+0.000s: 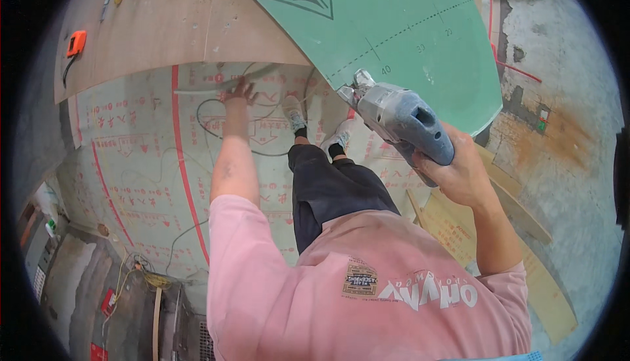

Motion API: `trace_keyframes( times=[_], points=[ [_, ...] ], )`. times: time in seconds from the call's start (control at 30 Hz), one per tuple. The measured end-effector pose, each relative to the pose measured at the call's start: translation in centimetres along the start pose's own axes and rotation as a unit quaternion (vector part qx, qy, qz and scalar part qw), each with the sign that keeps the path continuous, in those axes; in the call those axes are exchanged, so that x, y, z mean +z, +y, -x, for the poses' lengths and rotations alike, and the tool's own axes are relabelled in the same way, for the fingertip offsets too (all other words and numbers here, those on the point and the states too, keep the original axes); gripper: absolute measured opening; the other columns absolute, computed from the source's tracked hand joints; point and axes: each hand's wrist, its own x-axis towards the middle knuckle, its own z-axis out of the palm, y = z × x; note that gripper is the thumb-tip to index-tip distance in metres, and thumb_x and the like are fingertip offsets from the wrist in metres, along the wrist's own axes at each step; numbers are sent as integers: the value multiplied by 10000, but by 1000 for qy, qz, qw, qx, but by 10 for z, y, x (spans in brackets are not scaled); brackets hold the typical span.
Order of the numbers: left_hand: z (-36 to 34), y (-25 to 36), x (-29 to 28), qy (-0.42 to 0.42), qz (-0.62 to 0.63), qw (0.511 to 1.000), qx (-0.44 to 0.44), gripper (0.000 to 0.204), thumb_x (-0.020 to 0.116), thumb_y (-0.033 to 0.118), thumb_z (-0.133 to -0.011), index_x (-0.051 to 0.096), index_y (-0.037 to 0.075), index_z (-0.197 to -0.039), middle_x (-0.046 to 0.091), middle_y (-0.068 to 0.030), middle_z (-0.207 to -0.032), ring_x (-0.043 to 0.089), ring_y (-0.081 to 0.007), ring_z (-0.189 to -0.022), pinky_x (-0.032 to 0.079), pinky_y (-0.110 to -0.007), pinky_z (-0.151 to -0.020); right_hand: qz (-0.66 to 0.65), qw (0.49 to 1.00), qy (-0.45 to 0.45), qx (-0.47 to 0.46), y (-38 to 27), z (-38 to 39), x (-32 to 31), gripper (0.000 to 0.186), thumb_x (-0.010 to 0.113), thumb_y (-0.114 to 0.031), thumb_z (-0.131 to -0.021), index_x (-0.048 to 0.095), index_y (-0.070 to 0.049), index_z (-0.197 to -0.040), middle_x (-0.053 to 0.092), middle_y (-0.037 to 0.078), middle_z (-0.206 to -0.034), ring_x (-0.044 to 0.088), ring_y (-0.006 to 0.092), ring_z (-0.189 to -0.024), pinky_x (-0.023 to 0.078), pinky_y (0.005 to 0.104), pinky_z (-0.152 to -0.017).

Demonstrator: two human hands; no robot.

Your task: Cutting a curved shape out of a moisture-resistant green drywall board using an electric jigsaw.

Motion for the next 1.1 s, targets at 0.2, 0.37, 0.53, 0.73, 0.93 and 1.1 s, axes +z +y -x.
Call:
trace_keyframes(
  times=[0.2, 0.37, 0.53, 0.73, 0.93, 1.1],
  points=[
    [64, -25, -2, -47, -220, 971, -79, 299, 684, 226, -969, 590, 80, -1212, 656, -39, -1032, 637, -166, -866, 518, -322, -680, 7, 1000, 2, -3, -5, 3, -3, 305, 727, -99, -852, 669, -8, -1137, 696, 148, -875, 620, 221, -751, 521, 358, -766],
    [230, -3, 15, -289, -343, 881, -149, 221, 649, 226, -986, 713, 37, -1081, 719, -45, -1006, 649, -142, -886, 502, -304, -788, 32, 999, -20, -8, 18, 22, -2, 326, 739, -114, -821, 659, 1, -1115, 694, 187, -903, 646, 314, -796, 513, 391, -779],
    [335, 66, 80, -428, -331, 822, -175, 307, 672, 264, -996, 699, -5, -1140, 731, -59, -1057, 659, -156, -980, 507, -314, -899, 40, 998, -28, -37, 35, 47, 10, 361, 737, -97, -817, 651, 5, -1153, 701, 196, -941, 684, 335, -856, 527, 393, -815],
    [408, 72, 137, -457, -123, 854, -217, 680, 652, 364, -1028, 350, 25, -1534, 516, -154, -1472, 556, -281, -1304, 430, -407, -1130, 53, 987, -78, -133, 42, 28, 53, 464, 731, -172, -812, 580, 21, -1206, 694, 258, -1027, 688, 429, -980, 535, 488, -843],
    [427, 56, 146, -98, 113, 963, -225, 531, 597, 453, -1041, 516, 92, -1422, 572, -83, -1448, 527, -252, -1361, 407, -470, -1173, 55, 966, -121, -221, 42, 27, 100, 448, 696, -140, -816, 548, 30, -1203, 670, 289, -1081, 672, 454, -991, 536, 509, -864],
    [423, 40, 131, -99, 134, 978, -123, 369, 599, 407, -1036, 592, 96, -1234, 657, -79, -1238, 595, -247, -1226, 455, -462, -1108, -26, 935, -87, -343, 65, 47, 106, 544, 678, -100, -836, 530, 18, -1346, 654, 248, -1118, 660, 431, -1049, 533, 490, -890]
  ],
)
